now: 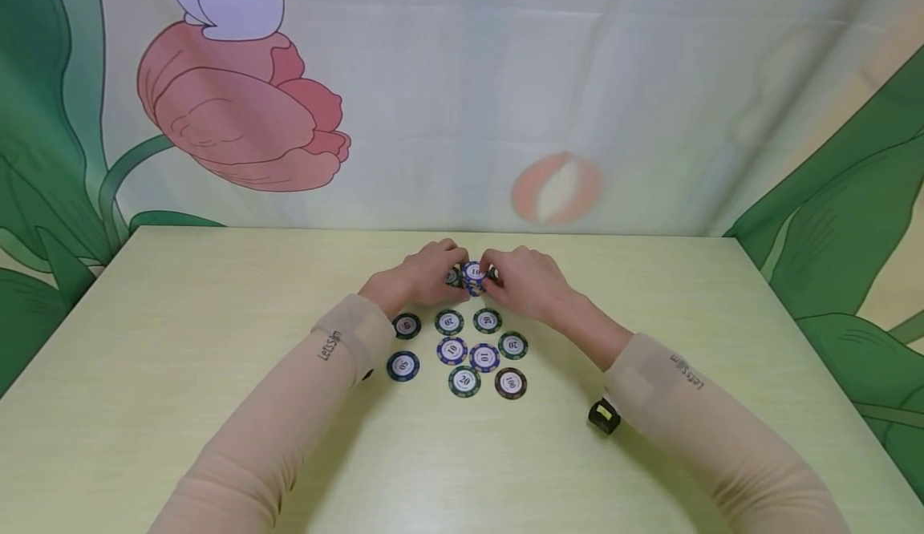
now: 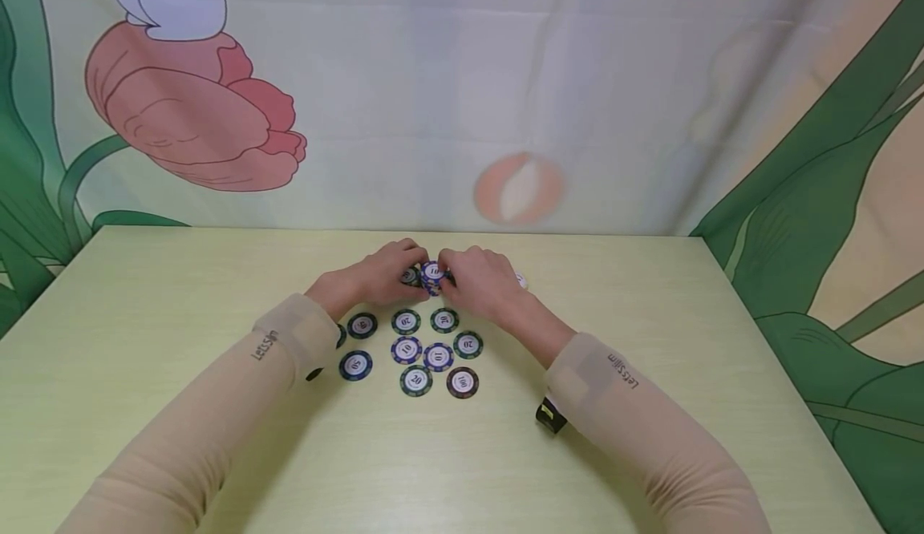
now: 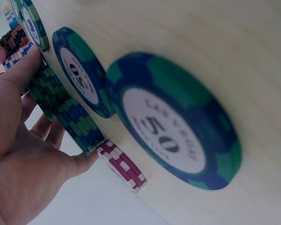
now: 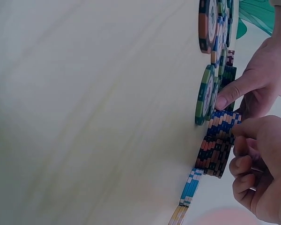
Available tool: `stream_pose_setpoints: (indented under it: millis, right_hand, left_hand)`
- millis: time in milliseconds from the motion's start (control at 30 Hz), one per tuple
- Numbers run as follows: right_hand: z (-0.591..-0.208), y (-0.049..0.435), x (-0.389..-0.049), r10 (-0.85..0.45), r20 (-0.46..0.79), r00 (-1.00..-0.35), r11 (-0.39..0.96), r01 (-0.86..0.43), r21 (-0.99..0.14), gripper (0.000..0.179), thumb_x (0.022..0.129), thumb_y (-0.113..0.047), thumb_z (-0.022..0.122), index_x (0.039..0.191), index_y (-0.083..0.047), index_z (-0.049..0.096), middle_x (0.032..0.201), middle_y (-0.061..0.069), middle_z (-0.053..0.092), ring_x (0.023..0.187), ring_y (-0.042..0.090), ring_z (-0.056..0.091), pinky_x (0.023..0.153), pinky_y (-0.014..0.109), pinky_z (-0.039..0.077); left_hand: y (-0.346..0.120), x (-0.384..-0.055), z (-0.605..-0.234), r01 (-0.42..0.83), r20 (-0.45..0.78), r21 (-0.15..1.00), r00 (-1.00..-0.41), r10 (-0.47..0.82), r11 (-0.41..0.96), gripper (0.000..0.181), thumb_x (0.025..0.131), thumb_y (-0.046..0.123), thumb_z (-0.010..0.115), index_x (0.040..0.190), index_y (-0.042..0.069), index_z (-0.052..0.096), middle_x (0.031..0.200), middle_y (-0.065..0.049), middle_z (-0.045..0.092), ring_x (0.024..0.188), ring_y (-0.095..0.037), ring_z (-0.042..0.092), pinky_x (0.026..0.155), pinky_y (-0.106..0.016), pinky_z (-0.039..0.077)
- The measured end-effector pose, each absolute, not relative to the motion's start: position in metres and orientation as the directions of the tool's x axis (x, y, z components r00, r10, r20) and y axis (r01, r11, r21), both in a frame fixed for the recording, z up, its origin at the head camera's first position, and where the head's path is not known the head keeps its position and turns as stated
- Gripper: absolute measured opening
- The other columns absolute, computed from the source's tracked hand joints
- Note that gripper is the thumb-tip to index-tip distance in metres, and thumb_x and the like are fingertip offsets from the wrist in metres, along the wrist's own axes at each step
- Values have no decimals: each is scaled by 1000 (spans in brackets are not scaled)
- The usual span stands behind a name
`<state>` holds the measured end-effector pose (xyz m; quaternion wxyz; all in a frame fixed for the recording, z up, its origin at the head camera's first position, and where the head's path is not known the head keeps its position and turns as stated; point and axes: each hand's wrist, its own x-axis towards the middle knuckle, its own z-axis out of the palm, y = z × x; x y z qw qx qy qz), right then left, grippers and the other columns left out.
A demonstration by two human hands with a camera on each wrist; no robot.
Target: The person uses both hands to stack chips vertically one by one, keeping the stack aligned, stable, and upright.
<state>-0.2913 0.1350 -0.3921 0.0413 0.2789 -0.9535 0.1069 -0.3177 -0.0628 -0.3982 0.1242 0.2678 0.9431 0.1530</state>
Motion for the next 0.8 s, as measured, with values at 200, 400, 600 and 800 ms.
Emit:
stream_pose_setpoints:
  millis: [200,400,600,800]
  right_hand:
    - [-392,135,-291,-520,136,-844,823,-537,-184,15,99,-21,69,110,-10,70,66,-3,58,56,14,53,50,29,41]
    - [-393,140,-290,-516,141,-845,818,-535,-210,15,98,-22,70,108,-10,69,68,-3,60,57,13,54,51,30,42]
    - [-390,146,-283,-569,96,-816,791,-576,-208,12,95,-23,74,98,-12,69,69,-6,59,60,12,53,53,28,41]
    - [-383,149,-268,-637,-4,-770,755,-623,-204,18,95,-27,75,102,-11,73,72,-7,61,61,10,55,54,27,45]
  left_hand:
    - [-63,-318,-399,466,-152,354,-827,542,811,45,98,32,72,134,8,57,141,-13,48,124,-30,46,104,-50,43]
    - [-62,-318,-399,464,-151,353,-829,539,813,46,98,32,72,134,9,57,141,-13,48,124,-30,46,104,-49,43]
    - [-62,-319,-400,456,-163,355,-830,534,816,47,98,32,72,136,9,56,140,-13,48,124,-29,46,105,-49,42]
    - [-62,-319,-399,460,-167,348,-827,537,817,49,98,32,72,138,9,55,143,-13,47,128,-30,45,106,-51,41]
